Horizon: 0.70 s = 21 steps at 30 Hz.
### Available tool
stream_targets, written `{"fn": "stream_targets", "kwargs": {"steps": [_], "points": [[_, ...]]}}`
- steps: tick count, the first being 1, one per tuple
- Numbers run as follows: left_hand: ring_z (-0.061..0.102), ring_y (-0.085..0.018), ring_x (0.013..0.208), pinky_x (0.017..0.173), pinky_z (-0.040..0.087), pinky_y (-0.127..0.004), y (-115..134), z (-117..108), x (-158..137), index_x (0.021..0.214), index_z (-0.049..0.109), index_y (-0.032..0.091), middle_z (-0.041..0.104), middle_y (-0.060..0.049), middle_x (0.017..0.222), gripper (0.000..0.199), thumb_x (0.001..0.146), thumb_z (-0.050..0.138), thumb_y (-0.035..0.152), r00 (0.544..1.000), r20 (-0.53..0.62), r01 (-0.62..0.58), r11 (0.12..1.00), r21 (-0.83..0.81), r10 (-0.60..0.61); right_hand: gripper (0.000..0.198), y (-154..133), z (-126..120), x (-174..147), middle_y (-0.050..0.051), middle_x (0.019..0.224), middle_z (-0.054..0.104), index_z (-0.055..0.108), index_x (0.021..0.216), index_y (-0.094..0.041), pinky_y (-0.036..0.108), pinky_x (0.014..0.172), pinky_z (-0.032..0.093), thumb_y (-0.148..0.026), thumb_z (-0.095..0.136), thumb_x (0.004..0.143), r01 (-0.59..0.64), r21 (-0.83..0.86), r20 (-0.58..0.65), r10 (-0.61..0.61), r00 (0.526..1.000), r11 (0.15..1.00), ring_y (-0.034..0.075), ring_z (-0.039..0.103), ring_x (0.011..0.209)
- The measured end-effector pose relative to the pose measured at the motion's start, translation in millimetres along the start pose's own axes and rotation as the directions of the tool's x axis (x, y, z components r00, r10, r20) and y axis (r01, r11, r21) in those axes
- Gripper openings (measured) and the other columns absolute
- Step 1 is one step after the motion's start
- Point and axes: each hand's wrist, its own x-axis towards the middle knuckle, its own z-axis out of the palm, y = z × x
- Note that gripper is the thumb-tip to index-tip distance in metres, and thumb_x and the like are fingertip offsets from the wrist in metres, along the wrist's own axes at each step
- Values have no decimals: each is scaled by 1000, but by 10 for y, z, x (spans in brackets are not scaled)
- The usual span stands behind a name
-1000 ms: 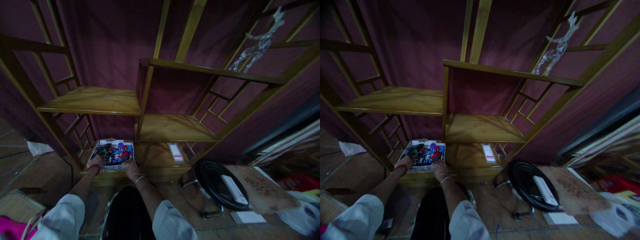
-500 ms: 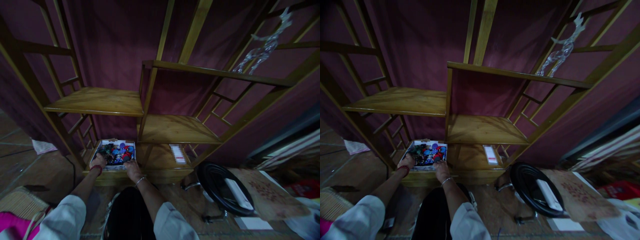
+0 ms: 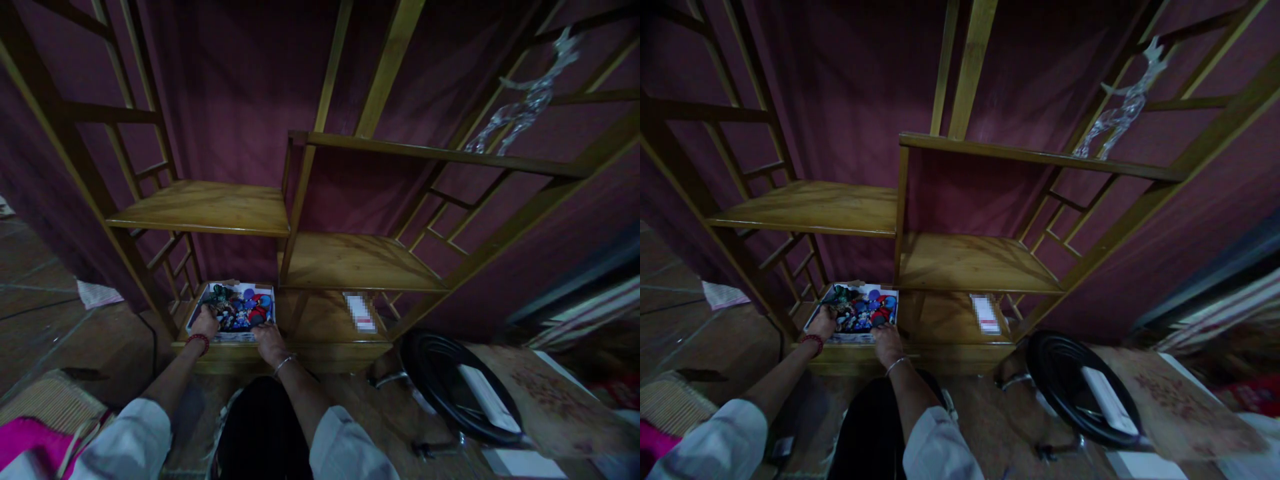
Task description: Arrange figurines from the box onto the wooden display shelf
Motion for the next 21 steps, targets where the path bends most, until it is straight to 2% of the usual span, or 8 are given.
{"fn": "stream_targets", "kwargs": {"steps": [9,13,17,21], "points": [[59,-22,93,73,41,-29,94,-6,-186,113,36,14,62,-14,101,31,85,29,26,998,-41,-55,996,-65,52,22,-15,-8,-41,8,93,63,61,90,-16,28,78,33,-12,45,75,2,-1,-8,-2,1000,1000,17,52,93],[60,-21,91,72,41,-29,91,12,-251,114,34,13,63,-13,98,32,85,29,25,994,-64,-100,990,-102,94,27,-29,-38,-99,6,100,62,58,100,-20,29,82,33,-18,44,77,3,25,-39,-2,999,1000,17,50,97],[59,-21,91,72,41,-28,124,-7,-347,115,34,14,62,-13,99,32,85,30,26,991,-83,-112,987,-111,103,36,-44,-57,-108,3,105,61,51,113,-22,28,88,33,-19,42,78,-32,156,-95,47,994,987,16,49,101],[59,-20,91,71,41,-27,168,-38,-463,115,34,14,61,-13,101,32,85,32,25,988,-93,-134,984,-121,123,39,-64,-69,-75,0,106,61,47,116,-23,25,89,35,-23,46,77,-92,342,-124,142,982,935,14,51,101]]}}
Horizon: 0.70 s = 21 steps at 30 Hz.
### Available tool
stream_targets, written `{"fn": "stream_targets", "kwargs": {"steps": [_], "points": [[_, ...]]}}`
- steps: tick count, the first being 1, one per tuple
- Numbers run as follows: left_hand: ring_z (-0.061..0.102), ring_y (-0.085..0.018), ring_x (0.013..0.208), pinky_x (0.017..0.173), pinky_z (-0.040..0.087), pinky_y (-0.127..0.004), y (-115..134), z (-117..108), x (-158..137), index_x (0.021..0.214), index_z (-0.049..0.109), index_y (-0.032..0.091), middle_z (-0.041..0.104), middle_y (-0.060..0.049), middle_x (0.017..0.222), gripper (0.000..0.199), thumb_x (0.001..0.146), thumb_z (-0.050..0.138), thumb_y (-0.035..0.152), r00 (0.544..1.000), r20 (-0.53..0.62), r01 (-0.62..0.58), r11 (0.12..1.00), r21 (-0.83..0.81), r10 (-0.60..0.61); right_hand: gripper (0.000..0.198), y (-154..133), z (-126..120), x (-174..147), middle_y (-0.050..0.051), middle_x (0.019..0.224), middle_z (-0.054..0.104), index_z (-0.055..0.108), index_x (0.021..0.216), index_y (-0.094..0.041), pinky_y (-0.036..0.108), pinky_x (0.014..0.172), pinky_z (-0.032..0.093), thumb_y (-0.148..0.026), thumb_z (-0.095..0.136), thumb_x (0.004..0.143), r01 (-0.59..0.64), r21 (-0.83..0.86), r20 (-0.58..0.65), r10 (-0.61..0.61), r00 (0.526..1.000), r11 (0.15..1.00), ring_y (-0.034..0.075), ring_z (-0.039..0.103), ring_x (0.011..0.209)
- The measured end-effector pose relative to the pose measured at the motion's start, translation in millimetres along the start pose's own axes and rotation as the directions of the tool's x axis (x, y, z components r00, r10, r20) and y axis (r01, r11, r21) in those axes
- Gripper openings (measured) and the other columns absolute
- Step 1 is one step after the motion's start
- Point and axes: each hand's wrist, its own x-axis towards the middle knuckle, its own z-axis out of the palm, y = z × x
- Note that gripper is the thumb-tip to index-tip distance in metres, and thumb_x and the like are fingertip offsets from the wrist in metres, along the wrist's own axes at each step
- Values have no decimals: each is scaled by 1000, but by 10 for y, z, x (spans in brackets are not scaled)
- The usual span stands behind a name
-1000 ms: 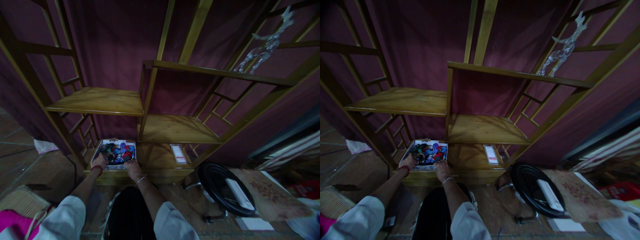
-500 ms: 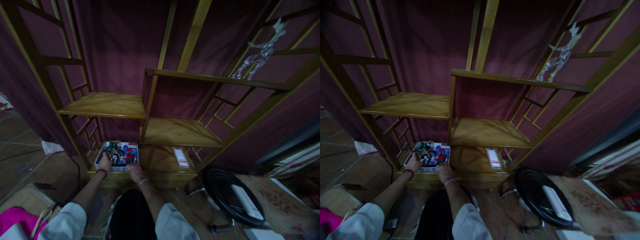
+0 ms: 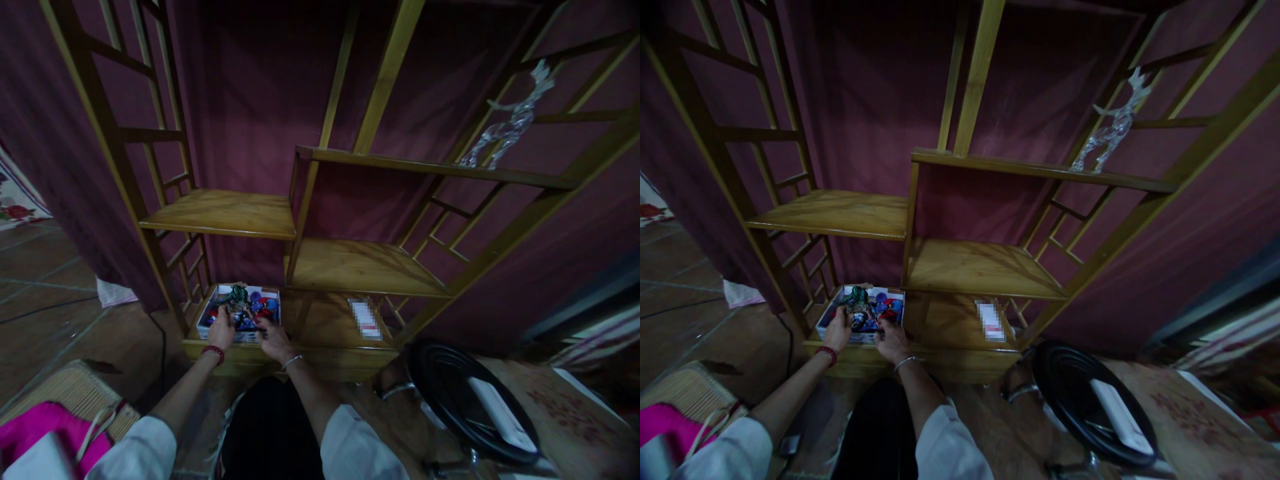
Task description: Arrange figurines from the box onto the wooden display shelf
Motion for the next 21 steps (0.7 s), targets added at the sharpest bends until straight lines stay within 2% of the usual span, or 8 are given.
{"fn": "stream_targets", "kwargs": {"steps": [5,9,14,21], "points": [[59,-21,89,70,40,-28,41,14,-115,115,34,13,61,-14,101,31,86,30,24,999,-13,-52,998,-27,51,50,-30,-41,-20,2,109,59,40,123,-22,23,88,38,-31,51,75,-32,210,-24,38,999,977,13,54,100],[60,-21,88,70,41,-28,70,54,-185,112,36,13,61,-14,99,29,86,31,24,993,-38,-110,991,-81,108,55,-23,-55,-50,5,109,59,39,125,-20,28,89,39,-40,51,76,-33,333,-56,55,997,942,17,54,101],[60,-22,87,70,42,-30,104,95,-256,110,37,11,62,-15,96,28,85,30,24,983,-69,-177,977,-118,170,45,-39,-59,-87,3,107,61,46,120,-24,30,85,42,-39,49,77,55,433,-162,17,987,900,18,57,97],[61,-23,84,71,44,-33,124,106,-350,107,39,12,62,-15,94,27,84,31,25,968,-134,-231,959,-166,210,33,-140,-114,-203,2,97,64,54,110,-24,29,79,44,-35,47,80,104,457,-235,7,972,883,18,59,88]]}}
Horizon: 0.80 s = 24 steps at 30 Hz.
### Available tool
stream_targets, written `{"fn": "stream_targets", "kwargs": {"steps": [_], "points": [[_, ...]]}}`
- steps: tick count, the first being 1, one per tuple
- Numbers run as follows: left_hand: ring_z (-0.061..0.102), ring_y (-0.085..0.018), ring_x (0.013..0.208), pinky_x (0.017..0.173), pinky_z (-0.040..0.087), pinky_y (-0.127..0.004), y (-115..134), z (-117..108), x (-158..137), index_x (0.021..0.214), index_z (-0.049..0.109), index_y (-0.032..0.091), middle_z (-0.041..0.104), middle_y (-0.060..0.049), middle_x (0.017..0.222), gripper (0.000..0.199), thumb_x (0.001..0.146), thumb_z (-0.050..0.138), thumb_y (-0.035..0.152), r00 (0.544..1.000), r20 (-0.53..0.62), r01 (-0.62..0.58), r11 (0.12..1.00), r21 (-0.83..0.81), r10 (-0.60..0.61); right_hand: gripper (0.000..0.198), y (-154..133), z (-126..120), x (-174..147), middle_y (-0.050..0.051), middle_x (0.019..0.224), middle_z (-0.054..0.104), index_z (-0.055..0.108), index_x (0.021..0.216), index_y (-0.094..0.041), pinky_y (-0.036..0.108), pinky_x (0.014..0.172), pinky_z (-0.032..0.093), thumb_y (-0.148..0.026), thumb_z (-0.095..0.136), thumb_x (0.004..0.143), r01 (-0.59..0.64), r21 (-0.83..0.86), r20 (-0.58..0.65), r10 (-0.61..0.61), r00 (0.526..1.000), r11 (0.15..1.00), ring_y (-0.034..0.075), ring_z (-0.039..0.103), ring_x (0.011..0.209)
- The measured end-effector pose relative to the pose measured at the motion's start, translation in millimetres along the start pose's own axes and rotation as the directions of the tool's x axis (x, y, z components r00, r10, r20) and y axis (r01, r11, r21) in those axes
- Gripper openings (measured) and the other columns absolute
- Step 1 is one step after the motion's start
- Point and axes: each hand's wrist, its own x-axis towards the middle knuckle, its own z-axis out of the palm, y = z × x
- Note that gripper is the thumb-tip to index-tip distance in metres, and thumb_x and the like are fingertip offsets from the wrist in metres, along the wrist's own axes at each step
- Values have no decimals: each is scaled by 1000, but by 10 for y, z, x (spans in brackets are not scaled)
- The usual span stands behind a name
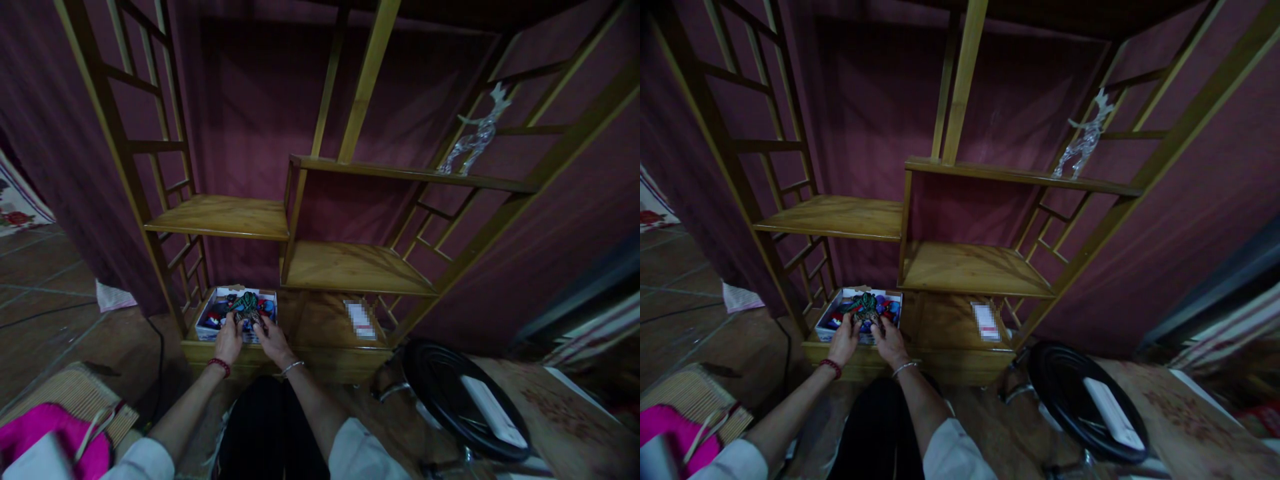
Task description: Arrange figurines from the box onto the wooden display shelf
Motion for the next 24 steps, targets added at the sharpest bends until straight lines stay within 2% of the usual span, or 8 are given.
{"fn": "stream_targets", "kwargs": {"steps": [6,12,16,20,24], "points": [[59,-23,87,73,45,-36,67,-67,-76,107,40,13,61,-14,95,29,82,33,28,999,-37,-35,994,-99,32,35,-66,6,-64,5,102,62,51,113,-21,30,82,43,-35,43,82,29,29,-45,-28,999,999,17,57,91],[58,-22,87,77,44,-38,245,-218,-182,104,44,16,61,-10,94,34,79,38,37,997,-73,-36,966,-257,18,34,-116,21,-120,4,87,64,50,112,-21,28,70,48,-36,40,83,50,113,-82,-41,996,992,16,60,76],[55,-20,91,82,41,-36,351,-310,-252,101,48,17,59,-8,97,36,79,38,43,995,-98,-33,911,-411,-8,34,-151,22,-179,3,81,64,49,113,-21,25,67,49,-37,39,84,57,181,-102,-39,994,982,14,61,70],[55,-17,74,70,42,-31,400,-339,-303,91,50,19,58,-3,79,35,81,33,47,994,-92,3,869,-494,-56,33,-177,9,-232,2,81,66,49,111,-22,26,69,49,-38,39,84,60,197,-116,-38,993,979,15,62,72],[49,-14,58,60,39,-28,427,-331,-339,76,49,19,50,1,62,35,82,30,48,991,-119,-4,867,-499,-63,31,-248,-46,-287,2,81,66,51,108,-22,26,70,49,-38,39,84,59,215,-117,-35,993,975,15,63,74]]}}
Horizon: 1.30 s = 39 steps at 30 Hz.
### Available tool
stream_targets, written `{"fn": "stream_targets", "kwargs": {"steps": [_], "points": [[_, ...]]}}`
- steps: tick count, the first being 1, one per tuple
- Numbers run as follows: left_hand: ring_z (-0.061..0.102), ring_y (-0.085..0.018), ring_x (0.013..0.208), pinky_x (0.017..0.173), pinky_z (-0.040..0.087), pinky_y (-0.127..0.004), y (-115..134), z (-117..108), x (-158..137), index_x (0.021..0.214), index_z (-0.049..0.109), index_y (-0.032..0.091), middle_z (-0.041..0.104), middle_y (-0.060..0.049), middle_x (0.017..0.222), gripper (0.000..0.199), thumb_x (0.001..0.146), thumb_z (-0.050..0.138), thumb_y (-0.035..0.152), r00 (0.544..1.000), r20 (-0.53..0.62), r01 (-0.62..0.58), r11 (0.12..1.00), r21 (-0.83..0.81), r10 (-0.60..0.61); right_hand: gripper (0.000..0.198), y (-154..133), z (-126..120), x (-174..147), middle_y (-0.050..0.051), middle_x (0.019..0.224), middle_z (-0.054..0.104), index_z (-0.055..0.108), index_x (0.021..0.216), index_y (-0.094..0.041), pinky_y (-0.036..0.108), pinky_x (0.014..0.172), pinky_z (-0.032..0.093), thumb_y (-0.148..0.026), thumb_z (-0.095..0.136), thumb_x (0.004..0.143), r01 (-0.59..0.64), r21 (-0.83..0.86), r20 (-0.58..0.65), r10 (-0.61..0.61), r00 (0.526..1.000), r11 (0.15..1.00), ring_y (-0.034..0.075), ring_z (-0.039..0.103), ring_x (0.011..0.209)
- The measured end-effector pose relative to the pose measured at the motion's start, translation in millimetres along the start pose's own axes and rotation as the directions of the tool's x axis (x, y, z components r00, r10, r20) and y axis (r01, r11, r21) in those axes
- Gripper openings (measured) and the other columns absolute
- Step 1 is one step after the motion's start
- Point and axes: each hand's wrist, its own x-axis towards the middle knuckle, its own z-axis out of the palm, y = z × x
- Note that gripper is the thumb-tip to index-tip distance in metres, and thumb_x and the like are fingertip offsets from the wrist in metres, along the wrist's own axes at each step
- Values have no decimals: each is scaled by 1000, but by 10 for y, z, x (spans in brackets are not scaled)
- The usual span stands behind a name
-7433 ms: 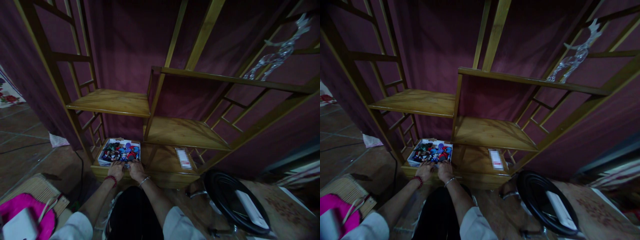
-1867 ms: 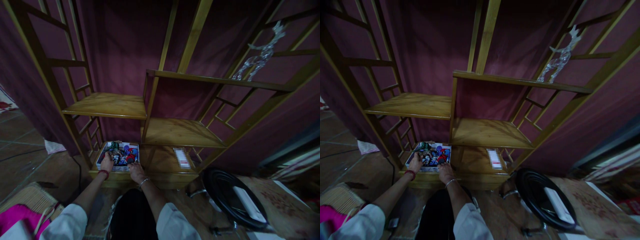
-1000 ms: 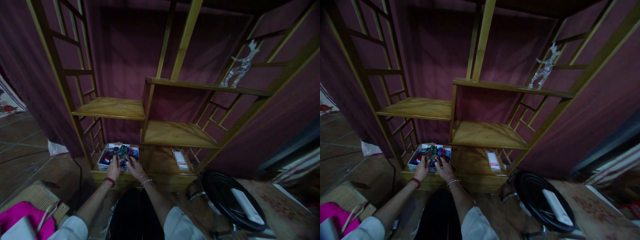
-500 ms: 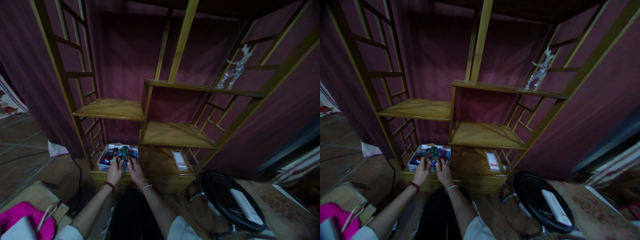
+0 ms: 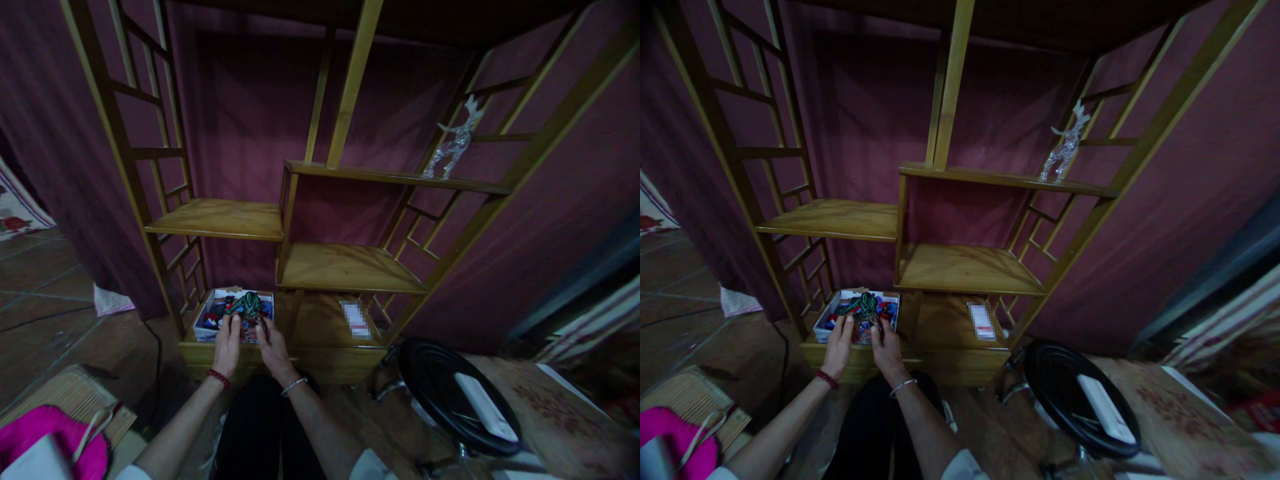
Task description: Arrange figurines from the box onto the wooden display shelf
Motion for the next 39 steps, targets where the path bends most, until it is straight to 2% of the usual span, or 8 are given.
{"fn": "stream_targets", "kwargs": {"steps": [2,5,13,19,25,29,34,39], "points": [[49,-14,57,59,39,-28,25,5,-16,75,49,19,50,1,60,35,82,30,48,1000,-9,-10,1000,16,10,31,-53,-27,-24,2,82,66,52,107,-22,25,71,49,-38,40,83,4,-7,-18,-4,1000,1000,15,63,74],[52,-16,64,62,41,-30,91,2,-42,85,52,18,55,-1,67,34,80,35,48,1000,-22,-14,999,36,15,30,-117,-63,-58,2,81,66,52,105,-21,25,70,49,-39,40,83,-2,6,-28,2,1000,1000,14,63,73],[57,-19,80,72,44,-34,249,-30,-133,101,54,18,62,-5,82,38,80,36,44,996,38,-80,996,47,78,28,-249,-140,-145,4,84,66,55,99,-19,26,69,49,-38,42,82,21,8,-79,-20,997,1000,15,63,73],[56,-21,88,79,42,-37,361,-36,-184,99,54,18,61,-6,88,35,81,36,42,993,54,-108,988,112,102,27,-378,-194,-218,3,80,66,55,98,-19,26,67,50,-37,42,82,15,55,-88,-10,996,998,15,62,67],[50,-21,95,85,39,-39,410,-5,-214,91,56,16,54,-7,90,30,79,40,39,980,-26,-193,971,143,199,26,-422,-240,-264,2,75,64,56,94,-18,24,64,48,-36,42,82,33,48,-121,-27,992,998,14,61,67],[50,-22,97,87,38,-39,434,35,-233,88,55,17,54,-7,92,28,77,43,39,982,-40,-183,979,88,187,26,-472,-277,-290,1,70,62,56,92,-17,23,61,48,-36,42,82,34,92,-143,-21,990,995,13,58,62],[55,-20,91,83,41,-38,496,97,-270,96,51,16,59,-8,94,31,76,45,40,996,36,-81,996,-47,83,24,-527,-333,-315,0,64,60,56,91,-17,22,59,47,-35,42,82,41,118,-177,-20,984,992,12,57,58],[54,-20,97,86,39,-36,634,125,-328,101,47,17,59,-8,100,33,78,44,39,992,92,-77,992,-102,87,23,-549,-405,-344,0,65,60,56,90,-17,22,58,46,-33,41,83,79,108,-211,-55,976,991,12,56,58]]}}
